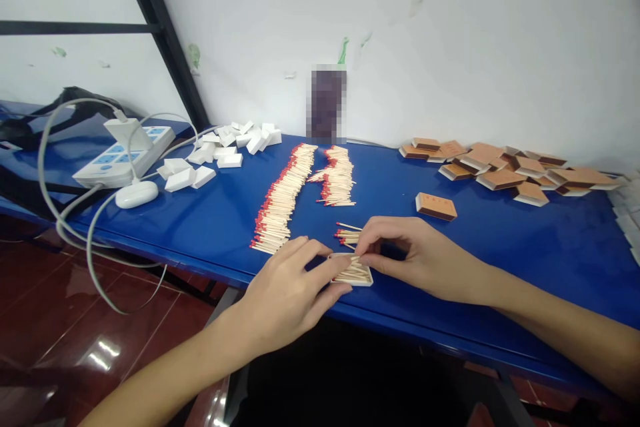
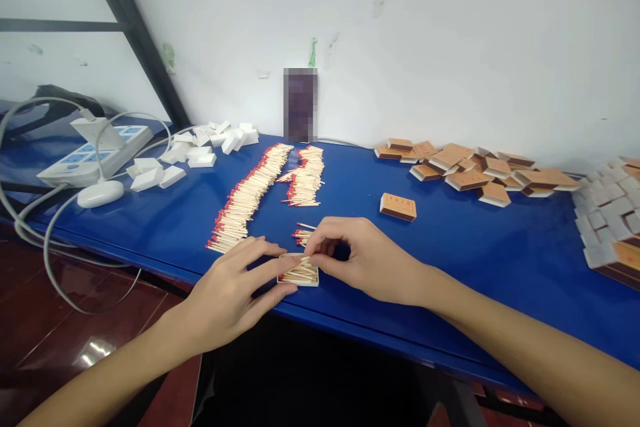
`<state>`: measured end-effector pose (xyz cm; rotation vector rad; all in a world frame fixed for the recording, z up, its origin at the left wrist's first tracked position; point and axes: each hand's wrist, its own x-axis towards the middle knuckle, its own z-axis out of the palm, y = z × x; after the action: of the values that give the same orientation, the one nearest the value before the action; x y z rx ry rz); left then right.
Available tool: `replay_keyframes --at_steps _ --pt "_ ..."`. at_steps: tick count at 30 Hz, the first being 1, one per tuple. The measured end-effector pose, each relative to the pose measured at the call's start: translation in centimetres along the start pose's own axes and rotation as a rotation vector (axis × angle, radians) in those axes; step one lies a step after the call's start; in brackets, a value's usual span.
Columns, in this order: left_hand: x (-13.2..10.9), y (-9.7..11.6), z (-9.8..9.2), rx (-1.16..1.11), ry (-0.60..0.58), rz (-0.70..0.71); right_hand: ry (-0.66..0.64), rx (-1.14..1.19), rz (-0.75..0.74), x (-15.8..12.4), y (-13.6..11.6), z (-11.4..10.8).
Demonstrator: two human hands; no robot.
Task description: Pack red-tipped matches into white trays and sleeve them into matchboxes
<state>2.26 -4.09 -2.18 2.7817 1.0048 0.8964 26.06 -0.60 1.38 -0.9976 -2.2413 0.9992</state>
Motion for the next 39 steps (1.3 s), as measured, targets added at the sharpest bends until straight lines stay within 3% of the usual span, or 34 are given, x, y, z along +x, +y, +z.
replay_keyframes --at_steps 5,10,15,27,39 --pt "0.0 0.0 -0.1 0.007 -0.03 0.002 0.01 -0.13 -0.051 -0.2 -0.5 0.1" --pt "0.1 0.1 -0.2 -0.01 -0.066 -0.001 -0.061 -0.227 -0.117 -0.9 -0.8 0.0" --pt "0.1 0.1 0.0 -0.031 -0.044 -0.026 -0.086 -0.274 -0.097 -1.1 -0.9 0.5" --pt "0.1 0.0 0.0 -0.058 -0.034 0.008 -0.003 -0.248 -0.108 -0.8 -0.9 1.2" --pt "0.0 0.4 -0.1 -0.132 0.026 -0.1 -0.011 -0.34 -0.123 -1.4 -1.1 1.1"
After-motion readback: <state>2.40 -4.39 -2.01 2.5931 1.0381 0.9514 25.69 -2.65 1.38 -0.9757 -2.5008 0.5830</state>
